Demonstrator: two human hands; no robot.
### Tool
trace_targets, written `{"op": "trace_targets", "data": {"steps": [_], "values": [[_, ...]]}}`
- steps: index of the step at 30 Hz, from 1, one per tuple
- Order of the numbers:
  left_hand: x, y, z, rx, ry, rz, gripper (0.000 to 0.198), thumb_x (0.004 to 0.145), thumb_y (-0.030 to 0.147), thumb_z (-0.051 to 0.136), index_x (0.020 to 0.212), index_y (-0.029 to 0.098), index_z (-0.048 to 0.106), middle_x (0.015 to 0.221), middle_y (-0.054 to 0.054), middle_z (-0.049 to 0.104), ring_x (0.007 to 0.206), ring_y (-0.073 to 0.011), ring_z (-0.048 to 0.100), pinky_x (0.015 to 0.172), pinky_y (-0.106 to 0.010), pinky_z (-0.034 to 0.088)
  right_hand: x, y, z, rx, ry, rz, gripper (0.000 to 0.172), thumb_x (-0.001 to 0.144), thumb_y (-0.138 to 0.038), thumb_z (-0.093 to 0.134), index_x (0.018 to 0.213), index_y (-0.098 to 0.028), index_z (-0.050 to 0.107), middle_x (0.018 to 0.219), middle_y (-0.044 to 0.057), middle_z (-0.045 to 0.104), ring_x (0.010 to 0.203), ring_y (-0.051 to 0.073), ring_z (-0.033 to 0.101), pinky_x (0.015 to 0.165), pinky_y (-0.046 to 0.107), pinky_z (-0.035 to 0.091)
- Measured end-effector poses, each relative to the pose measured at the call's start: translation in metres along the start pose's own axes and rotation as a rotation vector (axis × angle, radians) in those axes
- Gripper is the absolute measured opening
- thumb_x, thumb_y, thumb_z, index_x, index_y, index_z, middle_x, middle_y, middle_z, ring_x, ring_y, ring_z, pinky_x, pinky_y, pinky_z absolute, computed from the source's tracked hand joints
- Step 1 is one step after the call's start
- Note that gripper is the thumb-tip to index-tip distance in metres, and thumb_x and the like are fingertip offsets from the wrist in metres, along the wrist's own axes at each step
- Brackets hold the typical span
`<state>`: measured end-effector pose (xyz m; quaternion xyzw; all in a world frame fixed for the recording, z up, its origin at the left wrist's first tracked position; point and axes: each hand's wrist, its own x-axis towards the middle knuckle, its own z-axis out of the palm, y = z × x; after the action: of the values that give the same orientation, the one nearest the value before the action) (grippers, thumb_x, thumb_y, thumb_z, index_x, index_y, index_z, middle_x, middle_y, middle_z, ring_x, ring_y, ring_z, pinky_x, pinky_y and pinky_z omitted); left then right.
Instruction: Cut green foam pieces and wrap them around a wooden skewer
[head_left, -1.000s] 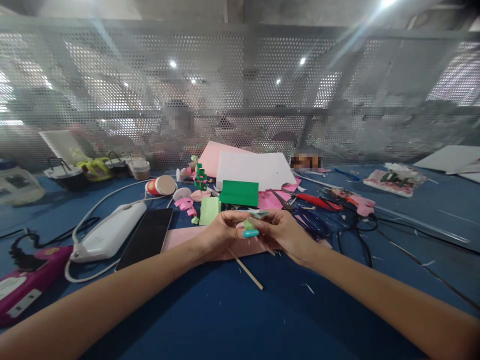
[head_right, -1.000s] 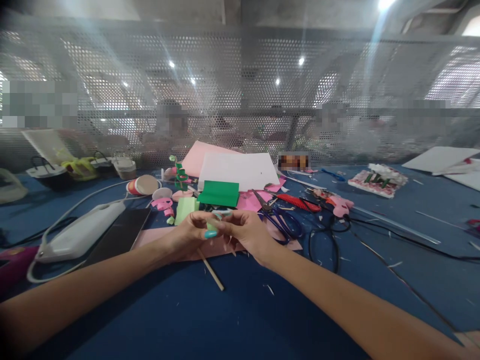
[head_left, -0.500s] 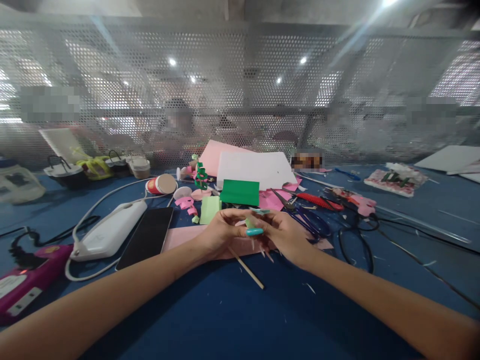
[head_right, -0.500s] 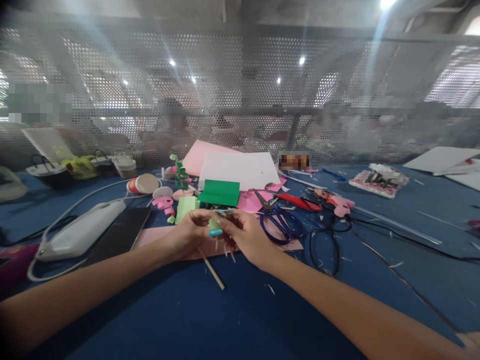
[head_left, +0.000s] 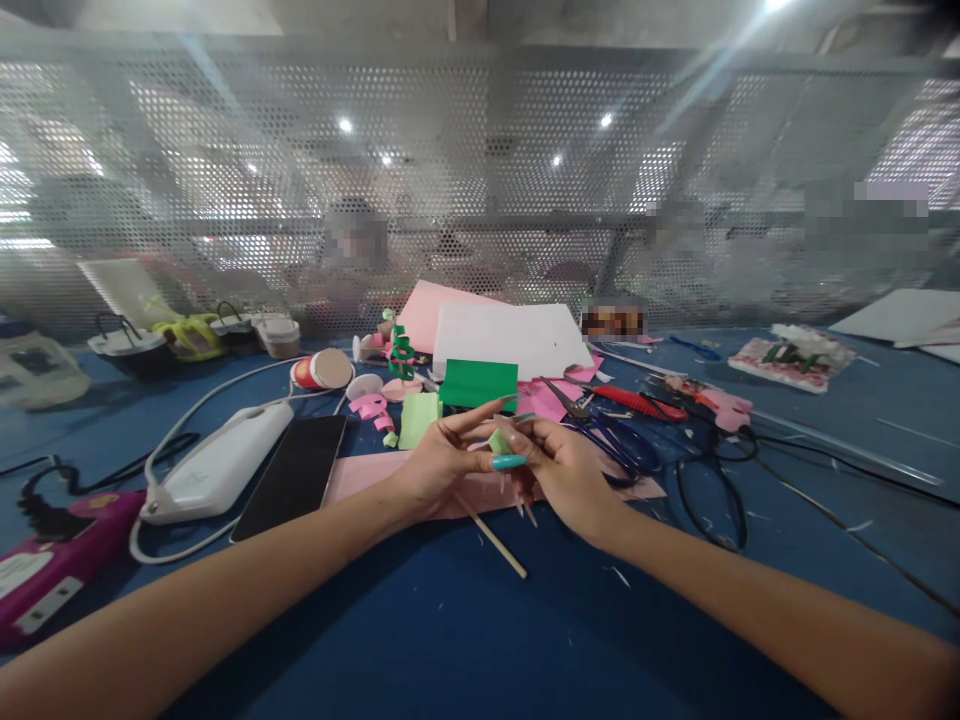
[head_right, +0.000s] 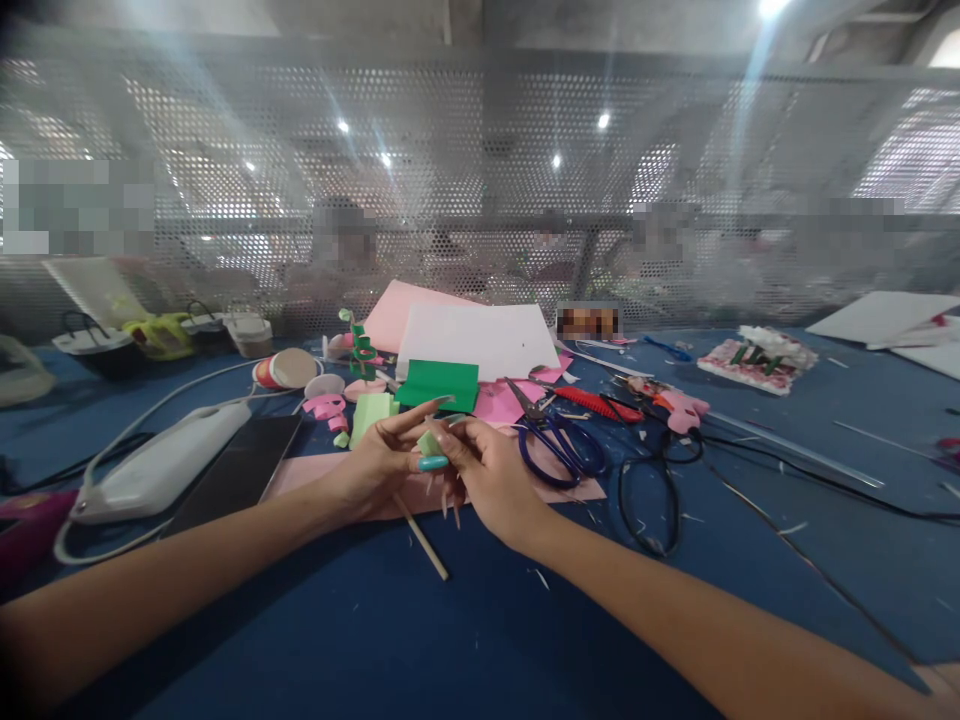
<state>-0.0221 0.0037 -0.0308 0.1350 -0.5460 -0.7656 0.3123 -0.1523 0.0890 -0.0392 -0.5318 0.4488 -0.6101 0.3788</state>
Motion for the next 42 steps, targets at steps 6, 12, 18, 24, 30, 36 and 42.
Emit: {"op": "trace_targets", "data": {"steps": [6, 12, 18, 24, 30, 36, 42], "values": [[0.0000, -0.0013, 0.0012, 0.030, 0.023, 0.039, 0.052, 0.053, 0.006, 0.079, 0.101, 0.022, 0.069, 0.089, -0.004, 0.072, 0.074, -0.0135, 0.066, 0.070, -0.024, 0.052, -0.0013, 0.0017, 0.0009, -0.002, 0.014, -0.028, 0.033, 0.081, -0.049, 0.057, 0.084, -0.016, 0.053, 0.058, -0.002, 0.057, 0.040, 0.008, 0.051, 0.038, 0.020, 0.044], [0.0004, -0.0033, 0.0009, 0.069, 0.044, 0.077, 0.043, 0.050, 0.006, 0.080, 0.090, 0.019, 0.072, 0.082, -0.003, 0.073, 0.073, -0.0141, 0.066, 0.073, -0.025, 0.052, -0.0002, 0.0018, -0.0008, 0.034, -0.019, 0.022, 0.036, 0.074, -0.046, 0.066, 0.090, -0.015, 0.056, 0.059, -0.001, 0.058, 0.041, 0.010, 0.053, 0.038, 0.021, 0.044], [-0.0015, 0.0009, 0.0055, 0.112, 0.080, 0.059, 0.043, 0.047, 0.010, 0.082, 0.088, 0.017, 0.072, 0.086, -0.006, 0.073, 0.078, -0.0183, 0.067, 0.074, -0.028, 0.053, -0.0011, 0.0014, 0.0006, -0.005, 0.019, -0.019, 0.037, 0.077, -0.049, 0.061, 0.090, -0.015, 0.057, 0.059, -0.001, 0.057, 0.042, 0.010, 0.052, 0.039, 0.021, 0.044], [-0.0011, -0.0007, 0.0038, 0.152, 0.077, 0.097, 0.043, 0.052, 0.011, 0.080, 0.093, 0.017, 0.071, 0.095, -0.008, 0.072, 0.089, -0.0223, 0.066, 0.077, -0.031, 0.055, -0.0015, 0.0012, 0.0036, -0.092, 0.051, -0.085, 0.030, 0.083, -0.046, 0.054, 0.086, -0.016, 0.055, 0.059, -0.002, 0.056, 0.041, 0.008, 0.050, 0.038, 0.020, 0.044], [-0.0022, 0.0000, 0.0038, 0.192, 0.094, 0.144, 0.045, 0.051, 0.011, 0.081, 0.094, 0.018, 0.071, 0.094, -0.008, 0.072, 0.091, -0.0227, 0.066, 0.077, -0.030, 0.055, -0.0031, 0.0021, 0.0060, -0.101, 0.054, -0.068, 0.024, 0.089, -0.041, 0.047, 0.087, -0.018, 0.052, 0.050, -0.005, 0.052, 0.039, 0.009, 0.049, 0.037, 0.020, 0.043], [-0.0012, -0.0028, -0.0014, 0.202, 0.092, 0.166, 0.051, 0.054, 0.011, 0.079, 0.102, 0.019, 0.068, 0.098, -0.008, 0.071, 0.092, -0.0223, 0.066, 0.074, -0.027, 0.056, -0.0037, 0.0034, 0.0060, -0.104, 0.049, -0.063, 0.024, 0.091, -0.040, 0.043, 0.088, -0.018, 0.051, 0.047, -0.005, 0.052, 0.036, 0.010, 0.049, 0.036, 0.020, 0.042], [-0.0002, -0.0028, -0.0015, 0.176, 0.080, 0.180, 0.049, 0.055, 0.009, 0.078, 0.102, 0.021, 0.068, 0.095, -0.007, 0.072, 0.079, -0.0175, 0.068, 0.066, -0.022, 0.056, -0.0022, 0.0003, 0.0036, -0.153, 0.058, -0.078, 0.029, 0.090, -0.043, 0.042, 0.083, -0.017, 0.052, 0.049, -0.004, 0.051, 0.037, 0.009, 0.048, 0.035, 0.019, 0.041]]}}
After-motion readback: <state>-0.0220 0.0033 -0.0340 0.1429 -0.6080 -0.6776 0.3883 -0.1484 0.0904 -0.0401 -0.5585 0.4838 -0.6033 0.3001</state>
